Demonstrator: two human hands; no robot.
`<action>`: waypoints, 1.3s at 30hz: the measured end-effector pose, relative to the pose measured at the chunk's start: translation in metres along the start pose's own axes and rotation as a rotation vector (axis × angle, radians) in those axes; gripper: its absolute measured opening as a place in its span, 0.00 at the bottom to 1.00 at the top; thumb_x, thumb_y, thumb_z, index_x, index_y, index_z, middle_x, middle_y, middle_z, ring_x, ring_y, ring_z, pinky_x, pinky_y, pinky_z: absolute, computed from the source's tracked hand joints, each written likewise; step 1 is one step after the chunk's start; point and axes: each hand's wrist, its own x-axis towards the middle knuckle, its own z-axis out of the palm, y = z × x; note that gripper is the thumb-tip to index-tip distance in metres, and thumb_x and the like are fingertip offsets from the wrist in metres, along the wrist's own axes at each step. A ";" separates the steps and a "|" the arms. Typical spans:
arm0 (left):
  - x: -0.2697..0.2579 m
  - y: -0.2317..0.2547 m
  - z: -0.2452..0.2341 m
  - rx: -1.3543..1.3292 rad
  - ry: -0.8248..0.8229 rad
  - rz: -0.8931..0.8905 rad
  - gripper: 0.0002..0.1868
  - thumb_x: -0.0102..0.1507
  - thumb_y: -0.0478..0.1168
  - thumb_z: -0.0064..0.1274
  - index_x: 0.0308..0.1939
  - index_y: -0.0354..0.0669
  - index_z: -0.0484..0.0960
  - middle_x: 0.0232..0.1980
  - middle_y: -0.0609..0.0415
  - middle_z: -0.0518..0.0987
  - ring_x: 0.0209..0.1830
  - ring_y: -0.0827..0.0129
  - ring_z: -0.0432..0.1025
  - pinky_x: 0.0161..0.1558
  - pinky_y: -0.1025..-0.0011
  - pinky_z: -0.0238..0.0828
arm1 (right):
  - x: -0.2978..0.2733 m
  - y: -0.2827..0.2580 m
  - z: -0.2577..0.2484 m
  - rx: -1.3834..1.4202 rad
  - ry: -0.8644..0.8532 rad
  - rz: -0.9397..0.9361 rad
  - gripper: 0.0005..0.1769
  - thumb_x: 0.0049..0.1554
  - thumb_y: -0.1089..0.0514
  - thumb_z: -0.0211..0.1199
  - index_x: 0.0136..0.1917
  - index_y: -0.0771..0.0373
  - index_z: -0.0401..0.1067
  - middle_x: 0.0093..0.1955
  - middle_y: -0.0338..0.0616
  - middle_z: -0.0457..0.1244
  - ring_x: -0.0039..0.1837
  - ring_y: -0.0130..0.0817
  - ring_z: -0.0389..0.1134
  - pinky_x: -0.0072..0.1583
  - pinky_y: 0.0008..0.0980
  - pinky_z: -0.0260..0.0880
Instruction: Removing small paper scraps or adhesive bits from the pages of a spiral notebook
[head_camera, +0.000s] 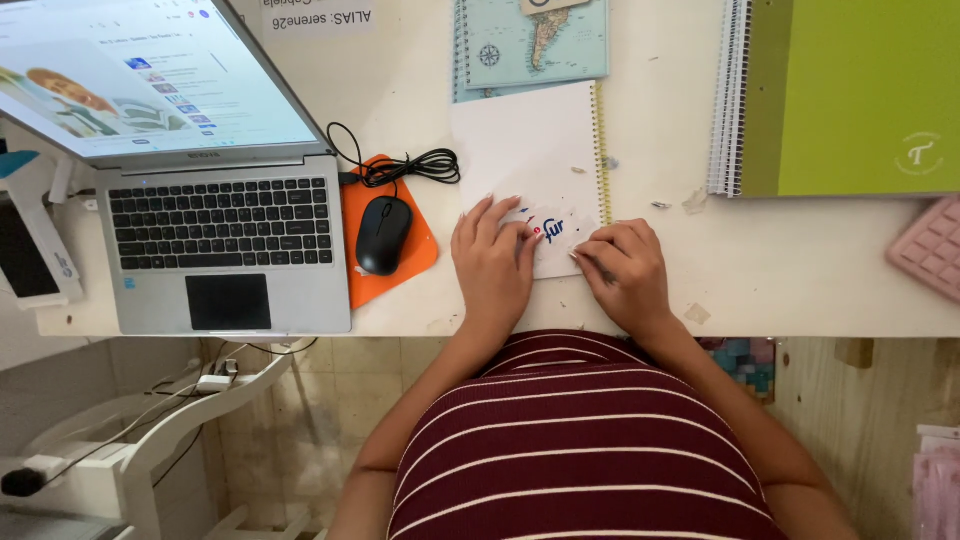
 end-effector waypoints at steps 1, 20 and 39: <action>-0.001 0.000 0.003 -0.001 0.001 0.000 0.07 0.62 0.46 0.62 0.34 0.49 0.84 0.60 0.56 0.77 0.68 0.51 0.66 0.68 0.43 0.56 | 0.000 0.000 0.000 -0.001 0.000 -0.001 0.03 0.56 0.63 0.72 0.44 0.58 0.79 0.43 0.40 0.66 0.49 0.43 0.66 0.57 0.43 0.69; -0.001 -0.001 -0.006 -0.152 0.022 0.054 0.08 0.67 0.47 0.56 0.48 0.53 0.81 0.55 0.59 0.79 0.65 0.57 0.69 0.70 0.42 0.46 | 0.004 -0.006 -0.003 0.072 0.038 0.008 0.06 0.57 0.63 0.71 0.49 0.61 0.79 0.45 0.46 0.66 0.50 0.47 0.67 0.55 0.45 0.70; 0.019 0.056 0.002 -1.002 -0.268 -0.025 0.08 0.69 0.43 0.52 0.47 0.44 0.79 0.50 0.49 0.83 0.55 0.54 0.77 0.62 0.58 0.68 | 0.008 -0.015 -0.047 0.807 0.268 0.563 0.10 0.50 0.77 0.73 0.46 0.74 0.77 0.38 0.51 0.68 0.40 0.33 0.73 0.47 0.30 0.78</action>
